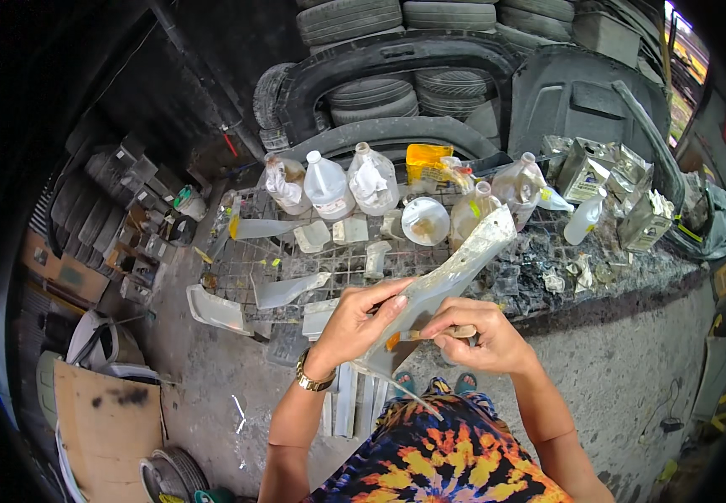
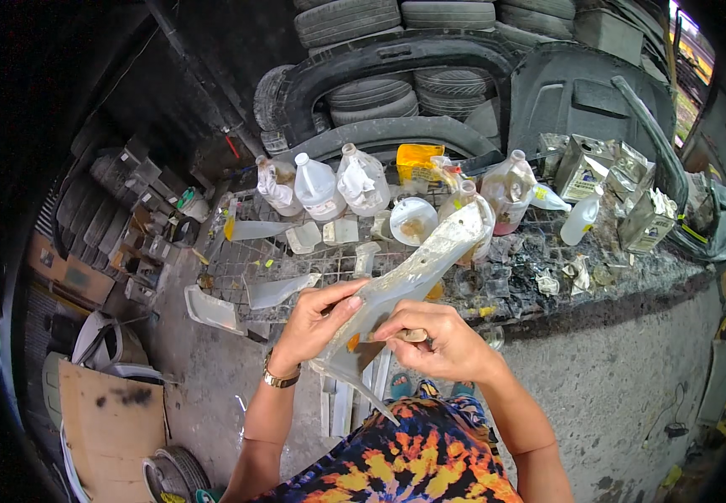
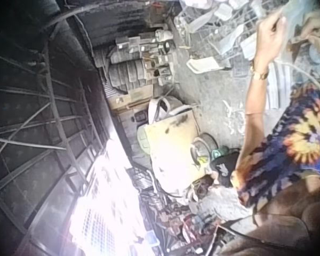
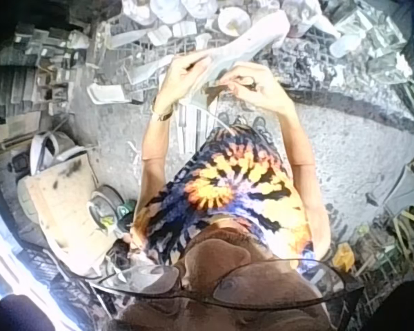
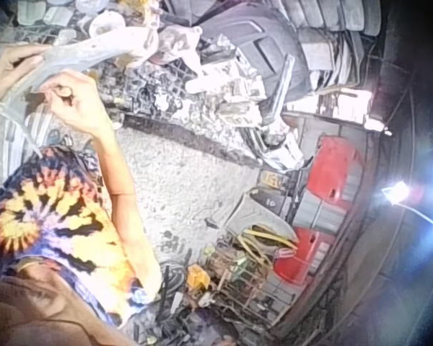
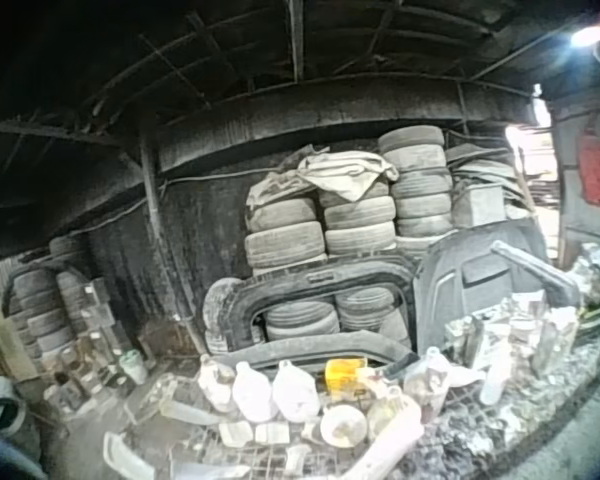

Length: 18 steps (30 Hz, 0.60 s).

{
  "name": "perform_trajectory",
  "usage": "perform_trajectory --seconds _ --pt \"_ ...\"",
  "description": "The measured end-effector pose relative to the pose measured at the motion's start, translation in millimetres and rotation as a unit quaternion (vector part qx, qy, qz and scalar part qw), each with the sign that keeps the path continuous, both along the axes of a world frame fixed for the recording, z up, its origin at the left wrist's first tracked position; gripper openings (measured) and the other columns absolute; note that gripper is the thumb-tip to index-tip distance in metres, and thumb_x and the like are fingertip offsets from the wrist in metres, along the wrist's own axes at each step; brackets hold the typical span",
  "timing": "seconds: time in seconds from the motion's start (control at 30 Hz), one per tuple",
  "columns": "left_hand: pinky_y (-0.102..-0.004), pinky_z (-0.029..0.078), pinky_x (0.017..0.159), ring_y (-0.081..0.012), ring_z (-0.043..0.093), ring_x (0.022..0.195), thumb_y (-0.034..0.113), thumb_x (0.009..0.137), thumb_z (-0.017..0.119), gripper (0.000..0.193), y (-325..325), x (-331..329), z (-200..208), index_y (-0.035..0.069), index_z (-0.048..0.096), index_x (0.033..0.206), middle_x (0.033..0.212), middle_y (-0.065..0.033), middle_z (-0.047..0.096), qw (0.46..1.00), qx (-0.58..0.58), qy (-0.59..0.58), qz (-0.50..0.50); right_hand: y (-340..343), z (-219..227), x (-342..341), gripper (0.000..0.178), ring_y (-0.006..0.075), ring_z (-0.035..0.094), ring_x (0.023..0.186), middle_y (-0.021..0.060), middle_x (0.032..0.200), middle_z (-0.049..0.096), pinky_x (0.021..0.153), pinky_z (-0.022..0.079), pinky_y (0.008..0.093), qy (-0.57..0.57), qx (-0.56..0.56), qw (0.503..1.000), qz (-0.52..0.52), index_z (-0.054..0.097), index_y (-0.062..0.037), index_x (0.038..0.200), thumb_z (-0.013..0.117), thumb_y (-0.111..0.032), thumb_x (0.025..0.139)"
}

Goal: Applying resin or body filler to a car panel with a brush.

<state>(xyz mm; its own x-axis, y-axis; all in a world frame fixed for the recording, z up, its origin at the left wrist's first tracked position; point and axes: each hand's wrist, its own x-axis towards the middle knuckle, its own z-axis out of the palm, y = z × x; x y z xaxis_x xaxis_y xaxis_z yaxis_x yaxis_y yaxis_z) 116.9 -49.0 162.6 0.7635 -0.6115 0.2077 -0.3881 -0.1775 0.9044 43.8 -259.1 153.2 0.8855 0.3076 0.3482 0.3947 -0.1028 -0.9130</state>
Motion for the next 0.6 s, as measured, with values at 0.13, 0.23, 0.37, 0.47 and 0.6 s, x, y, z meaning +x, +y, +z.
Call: perform_trajectory --seconds 0.13,0.23,0.37,0.47,0.6 --pt "-0.0275 0.051 0.078 -0.0139 0.066 0.091 0.008 0.091 0.059 0.027 1 -2 1 -0.001 0.063 0.116 0.107 -0.0124 0.069 1.0 0.001 -0.014 -0.001 -3 2 -1 0.015 0.0204 0.063 0.074 0.0093 0.085 0.067 0.065 0.049 0.0306 -0.017 -0.002 1.0 -0.02 0.069 0.001 0.09 0.063 -0.001 0.077" --pt "-0.0279 0.05 0.078 -0.0156 0.066 0.091 0.008 0.092 0.058 0.029 1 -1 -2 -0.001 0.062 0.118 0.107 -0.0144 0.069 0.999 -0.003 -0.031 -0.009 -6 5 -3 0.015 0.0209 0.063 0.074 0.0094 0.085 0.067 0.065 0.049 0.0309 -0.017 -0.01 0.999 -0.037 0.069 0.0008 0.09 0.063 -0.001 0.077" --pt "-0.0287 0.05 0.08 -0.0173 0.067 0.093 0.009 0.092 0.058 0.03 4 -3 -2 -0.002 0.06 0.12 0.108 -0.0161 0.068 1.0 0.013 -0.007 -0.008 -11 1 -3 0.015 0.02 0.063 0.074 0.0086 0.084 0.067 0.066 0.049 0.0307 -0.045 -0.023 0.997 -0.054 0.069 0.0007 0.09 0.063 -0.002 0.077" --pt "-0.0289 0.05 0.081 -0.0173 0.067 0.092 0.01 0.093 0.057 0.03 4 -4 -2 -0.002 0.06 0.12 0.108 -0.0156 0.068 1.0 -0.002 -0.013 -0.009 -12 5 -4 0.014 0.0184 0.062 0.073 0.0084 0.082 0.066 0.065 0.048 0.0299 -0.044 -0.026 0.997 -0.066 0.069 0.0005 0.09 0.063 -0.001 0.077" --pt "-0.0287 0.05 0.08 -0.0166 0.067 0.092 0.01 0.093 0.057 0.03 5 -4 -3 -0.002 0.061 0.119 0.108 -0.0152 0.068 1.0 0.001 -0.007 -0.012 -16 5 -7 0.016 0.0166 0.059 0.071 0.0076 0.083 0.064 0.06 0.047 0.0281 -0.015 0.006 0.997 -0.077 0.067 0.0002 0.093 0.062 0.003 0.078"
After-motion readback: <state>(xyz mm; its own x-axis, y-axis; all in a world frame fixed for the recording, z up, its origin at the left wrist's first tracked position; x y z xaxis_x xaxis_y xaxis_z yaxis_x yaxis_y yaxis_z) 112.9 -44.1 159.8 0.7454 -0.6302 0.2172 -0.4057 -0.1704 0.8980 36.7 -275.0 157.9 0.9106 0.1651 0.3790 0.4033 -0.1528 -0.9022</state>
